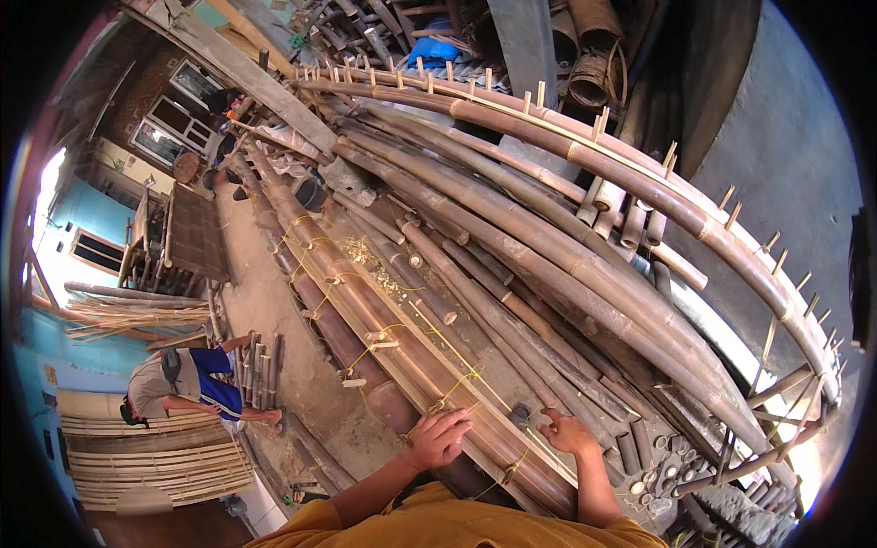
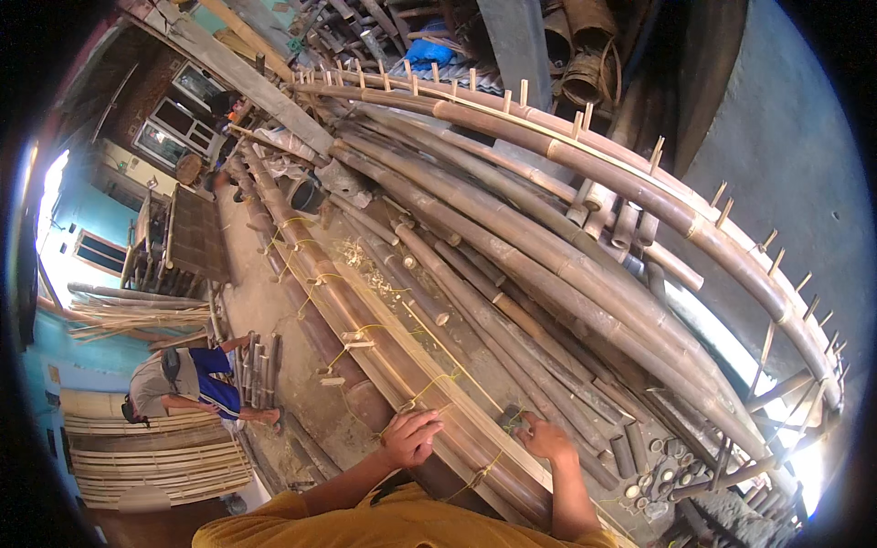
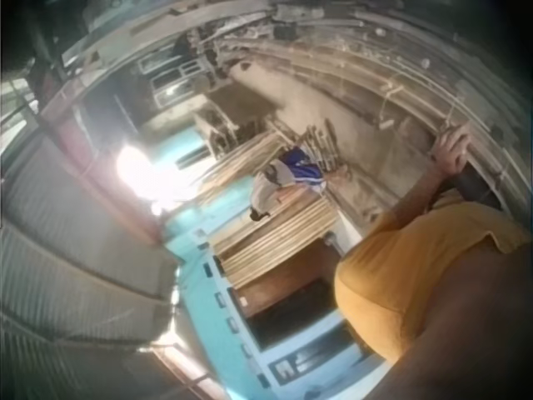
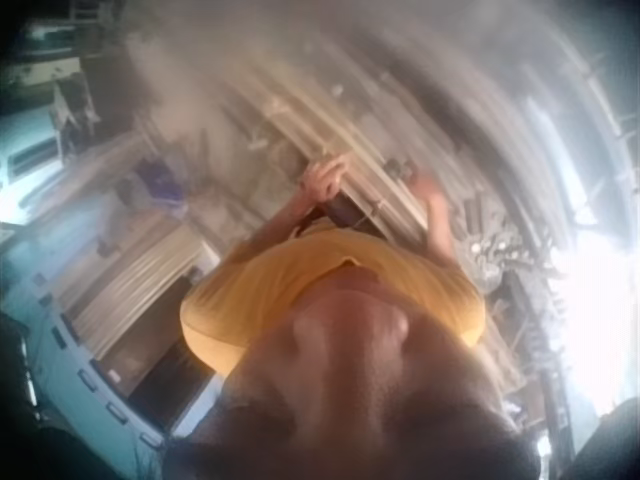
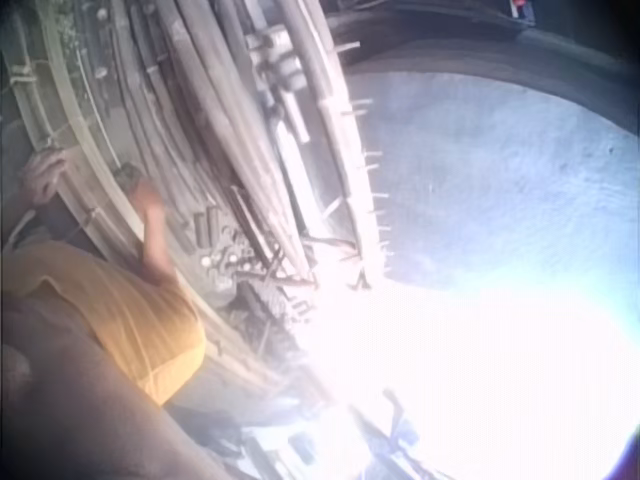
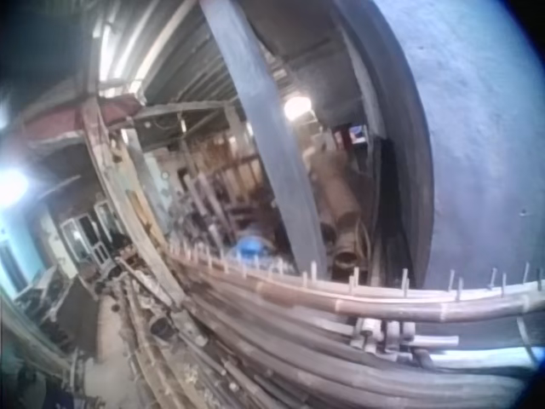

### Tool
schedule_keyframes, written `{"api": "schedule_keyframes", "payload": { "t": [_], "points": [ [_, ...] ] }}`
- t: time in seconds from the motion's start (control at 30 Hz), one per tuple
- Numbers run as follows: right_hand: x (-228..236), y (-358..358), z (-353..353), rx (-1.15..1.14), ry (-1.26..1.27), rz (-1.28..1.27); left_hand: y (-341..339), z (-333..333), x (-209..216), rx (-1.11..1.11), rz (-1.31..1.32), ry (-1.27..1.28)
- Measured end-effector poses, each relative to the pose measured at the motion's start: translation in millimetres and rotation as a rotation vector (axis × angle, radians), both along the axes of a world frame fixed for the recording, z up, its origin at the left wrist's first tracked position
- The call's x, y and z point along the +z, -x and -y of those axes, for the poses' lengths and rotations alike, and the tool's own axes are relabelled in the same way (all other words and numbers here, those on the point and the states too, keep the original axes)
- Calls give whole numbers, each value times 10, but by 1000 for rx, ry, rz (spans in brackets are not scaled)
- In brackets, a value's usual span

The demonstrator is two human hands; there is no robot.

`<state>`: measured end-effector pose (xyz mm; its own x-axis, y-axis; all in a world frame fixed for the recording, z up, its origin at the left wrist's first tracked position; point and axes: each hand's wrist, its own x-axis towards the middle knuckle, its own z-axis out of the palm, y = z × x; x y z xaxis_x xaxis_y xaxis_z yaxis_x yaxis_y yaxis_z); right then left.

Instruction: The person selects thin bamboo strips from a stack, aligns them, and ties them onto a curved bamboo frame using yellow string. The person repeatedly wraps and knots the string to secure the strips in place.

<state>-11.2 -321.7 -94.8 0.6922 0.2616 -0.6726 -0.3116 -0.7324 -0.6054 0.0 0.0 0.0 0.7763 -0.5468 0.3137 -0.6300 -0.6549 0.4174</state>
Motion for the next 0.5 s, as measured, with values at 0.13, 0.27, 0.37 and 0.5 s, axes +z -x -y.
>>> {"api": "schedule_keyframes", "payload": {
  "t": [0.13, 0.27, 0.37, 0.5],
  "points": [
    [-32, 19, -21, -30, -27, -11, -22, 0, 38, 3, 7, 10],
    [-19, 25, -18, -28, -35, -24, -7, -5, 29, 7, 11, 21],
    [-33, 46, -15, -11, -4, -14, 10, 16, 16, 19, 11, 34],
    [39, -3, -15, 6, 0, -44, -1, 14, -10, 21, 40, 28]
  ]
}}
